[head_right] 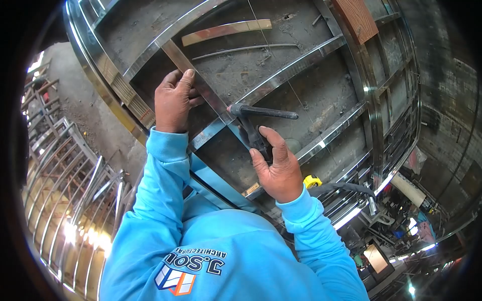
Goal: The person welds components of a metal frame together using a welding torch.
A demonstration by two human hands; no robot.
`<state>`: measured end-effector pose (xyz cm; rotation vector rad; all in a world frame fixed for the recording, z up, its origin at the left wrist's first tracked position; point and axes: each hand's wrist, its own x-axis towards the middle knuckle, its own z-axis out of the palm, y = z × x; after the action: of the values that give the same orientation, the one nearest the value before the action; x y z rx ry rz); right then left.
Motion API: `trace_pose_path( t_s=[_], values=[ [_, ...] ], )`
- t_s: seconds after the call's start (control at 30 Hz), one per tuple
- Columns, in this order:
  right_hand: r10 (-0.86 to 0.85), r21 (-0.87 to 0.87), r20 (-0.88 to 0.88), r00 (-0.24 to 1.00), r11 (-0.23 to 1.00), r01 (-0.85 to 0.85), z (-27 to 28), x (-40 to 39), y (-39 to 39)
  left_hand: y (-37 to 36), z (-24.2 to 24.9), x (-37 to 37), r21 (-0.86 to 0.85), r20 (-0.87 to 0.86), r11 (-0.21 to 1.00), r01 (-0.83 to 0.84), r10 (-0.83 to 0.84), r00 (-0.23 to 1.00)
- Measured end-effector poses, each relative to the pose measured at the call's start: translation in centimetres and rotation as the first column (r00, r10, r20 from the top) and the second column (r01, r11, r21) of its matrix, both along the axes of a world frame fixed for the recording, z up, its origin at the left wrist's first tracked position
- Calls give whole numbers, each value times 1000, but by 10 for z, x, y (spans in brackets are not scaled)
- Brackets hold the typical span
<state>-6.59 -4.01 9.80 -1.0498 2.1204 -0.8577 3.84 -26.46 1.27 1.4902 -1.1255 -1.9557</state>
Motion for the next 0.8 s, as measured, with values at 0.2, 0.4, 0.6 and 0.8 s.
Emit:
trace_pose_path(
  t_s=[0.2, 0.4, 0.6, 0.8],
  values=[
    [-210, 102, 288, 934, 977, 188, 5, -4, 1, 0, -4, 1, 1, 4, 1000, 10, -10, 1000],
    [-175, 23, 291, 941, 984, 176, 0, -2, 5, 1, 4, -1, -8, 2, 1000, -9, 9, 1000],
    [-109, -39, 195, 975, 992, 118, -7, 2, 4, 0, 0, 0, -10, 12, 1000, -5, 5, 1000],
    [-69, -36, 100, 993, 997, 73, -2, 2, 1, 0, 1, -1, -5, 23, 1000, -2, 2, 1000]
  ],
)
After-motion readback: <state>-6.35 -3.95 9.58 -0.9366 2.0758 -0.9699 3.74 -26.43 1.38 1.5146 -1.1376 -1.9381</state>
